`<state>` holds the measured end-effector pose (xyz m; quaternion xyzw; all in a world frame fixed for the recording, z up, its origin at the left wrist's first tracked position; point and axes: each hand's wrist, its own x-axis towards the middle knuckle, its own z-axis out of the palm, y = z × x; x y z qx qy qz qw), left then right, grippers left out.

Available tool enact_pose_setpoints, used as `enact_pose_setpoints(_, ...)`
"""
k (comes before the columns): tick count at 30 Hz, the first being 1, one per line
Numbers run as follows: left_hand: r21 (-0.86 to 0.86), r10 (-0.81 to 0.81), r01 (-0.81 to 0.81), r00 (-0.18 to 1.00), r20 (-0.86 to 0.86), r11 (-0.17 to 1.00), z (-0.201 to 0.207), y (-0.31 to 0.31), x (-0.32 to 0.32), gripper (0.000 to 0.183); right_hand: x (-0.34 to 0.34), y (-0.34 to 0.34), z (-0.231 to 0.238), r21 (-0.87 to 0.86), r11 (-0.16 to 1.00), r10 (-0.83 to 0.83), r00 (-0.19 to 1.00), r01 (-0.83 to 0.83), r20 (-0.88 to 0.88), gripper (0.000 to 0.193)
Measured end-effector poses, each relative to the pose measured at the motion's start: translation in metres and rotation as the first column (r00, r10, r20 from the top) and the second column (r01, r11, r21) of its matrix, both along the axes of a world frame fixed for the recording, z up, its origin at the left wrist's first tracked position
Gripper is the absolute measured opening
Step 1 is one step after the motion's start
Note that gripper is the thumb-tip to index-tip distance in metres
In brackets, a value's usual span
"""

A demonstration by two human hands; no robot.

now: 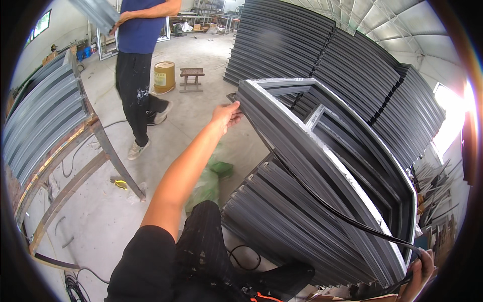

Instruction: The person inserts a rubber seal into the channel of an aluminum window frame by hand and trims it using a pair of snips.

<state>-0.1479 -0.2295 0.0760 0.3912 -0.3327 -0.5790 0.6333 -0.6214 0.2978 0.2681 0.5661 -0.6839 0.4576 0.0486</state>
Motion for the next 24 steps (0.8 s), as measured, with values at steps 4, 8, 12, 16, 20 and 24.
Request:
enact_pose_setpoints(4,0.035,0.102,-0.103,0.995,0.014,0.994,-0.001,-0.015,0.003,0.026,-0.020,0.001,-0.007,0.006,1.000,-0.006,0.989,0.006,0.147,0.027)
enact_pose_setpoints(8,0.075,0.122,-0.124,0.992,0.037,0.989,0.007,-0.019,0.001,0.023,-0.061,-0.005,-0.024,0.045,0.990,-0.134,0.990,0.131,0.051,0.017)
enact_pose_setpoints(12,0.110,0.140,-0.146,0.988,0.066,0.983,0.010,-0.019,0.003,0.024,-0.073,-0.020,-0.038,0.093,0.996,0.029,0.993,-0.018,-0.116,0.007)
enact_pose_setpoints(16,0.117,0.008,-0.003,0.999,-0.039,0.993,0.008,-0.012,0.005,0.026,-0.074,-0.014,-0.041,0.162,0.982,0.126,0.980,-0.100,-0.156,0.011)
enact_pose_setpoints(20,0.087,-0.141,0.144,0.989,-0.041,0.986,0.004,0.002,0.004,0.026,-0.041,-0.006,-0.026,0.320,0.946,0.017,0.996,-0.043,0.083,0.019)
enact_pose_setpoints(24,0.129,-0.101,0.092,0.993,0.064,0.987,-0.003,-0.018,0.008,0.024,-0.043,-0.003,-0.040,0.103,0.972,0.151,0.899,-0.210,0.410,0.022)
